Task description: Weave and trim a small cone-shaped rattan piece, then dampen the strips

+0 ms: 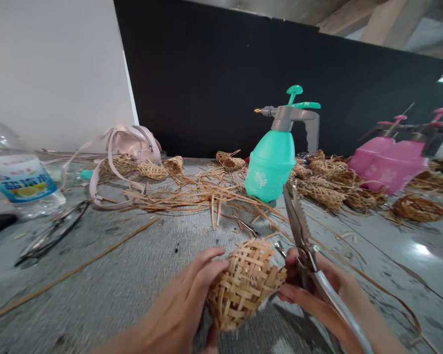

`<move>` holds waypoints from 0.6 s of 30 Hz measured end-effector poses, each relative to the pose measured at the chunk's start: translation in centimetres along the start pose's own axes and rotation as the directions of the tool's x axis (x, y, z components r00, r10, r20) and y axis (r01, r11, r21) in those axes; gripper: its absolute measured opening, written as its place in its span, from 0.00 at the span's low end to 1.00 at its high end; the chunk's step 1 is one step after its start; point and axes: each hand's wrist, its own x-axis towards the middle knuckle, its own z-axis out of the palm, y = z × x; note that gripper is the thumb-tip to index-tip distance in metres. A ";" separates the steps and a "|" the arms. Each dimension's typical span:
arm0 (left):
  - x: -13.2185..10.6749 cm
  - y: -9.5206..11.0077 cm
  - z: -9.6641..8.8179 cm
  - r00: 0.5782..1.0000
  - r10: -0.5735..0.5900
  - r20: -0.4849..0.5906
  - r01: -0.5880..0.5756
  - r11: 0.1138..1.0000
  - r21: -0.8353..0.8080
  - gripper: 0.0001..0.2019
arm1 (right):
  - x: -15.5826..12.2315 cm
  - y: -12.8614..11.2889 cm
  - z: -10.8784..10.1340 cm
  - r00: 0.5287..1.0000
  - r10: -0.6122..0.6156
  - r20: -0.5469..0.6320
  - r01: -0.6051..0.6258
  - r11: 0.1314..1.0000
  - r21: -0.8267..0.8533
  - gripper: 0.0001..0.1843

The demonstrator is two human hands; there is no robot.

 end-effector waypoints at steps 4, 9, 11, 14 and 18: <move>0.3 1.1 -0.2 0.996 -0.062 -0.071 0.064 0.997 0.031 0.35 | -0.1 0.0 -0.4 1.000 0.010 0.002 -0.010 0.991 -0.137 0.20; 0.3 0.7 0.0 0.995 -0.040 -0.089 0.047 0.996 0.077 0.32 | 0.5 -0.3 -1.3 0.986 -0.054 0.157 0.095 0.959 -0.269 0.15; 0.4 0.5 0.0 0.996 -0.030 -0.080 0.038 0.994 0.099 0.30 | 0.7 -0.3 -1.5 0.974 -0.044 0.220 0.118 0.935 -0.333 0.13; 0.4 0.5 0.1 0.997 -0.041 -0.069 0.049 0.992 0.117 0.29 | 0.6 0.3 -1.4 0.985 -0.042 0.169 0.086 0.961 -0.262 0.14; 0.1 0.7 -0.2 0.998 -0.055 -0.028 0.056 0.996 0.069 0.33 | 0.0 0.7 -0.8 0.990 -0.126 0.066 0.138 0.958 -0.252 0.18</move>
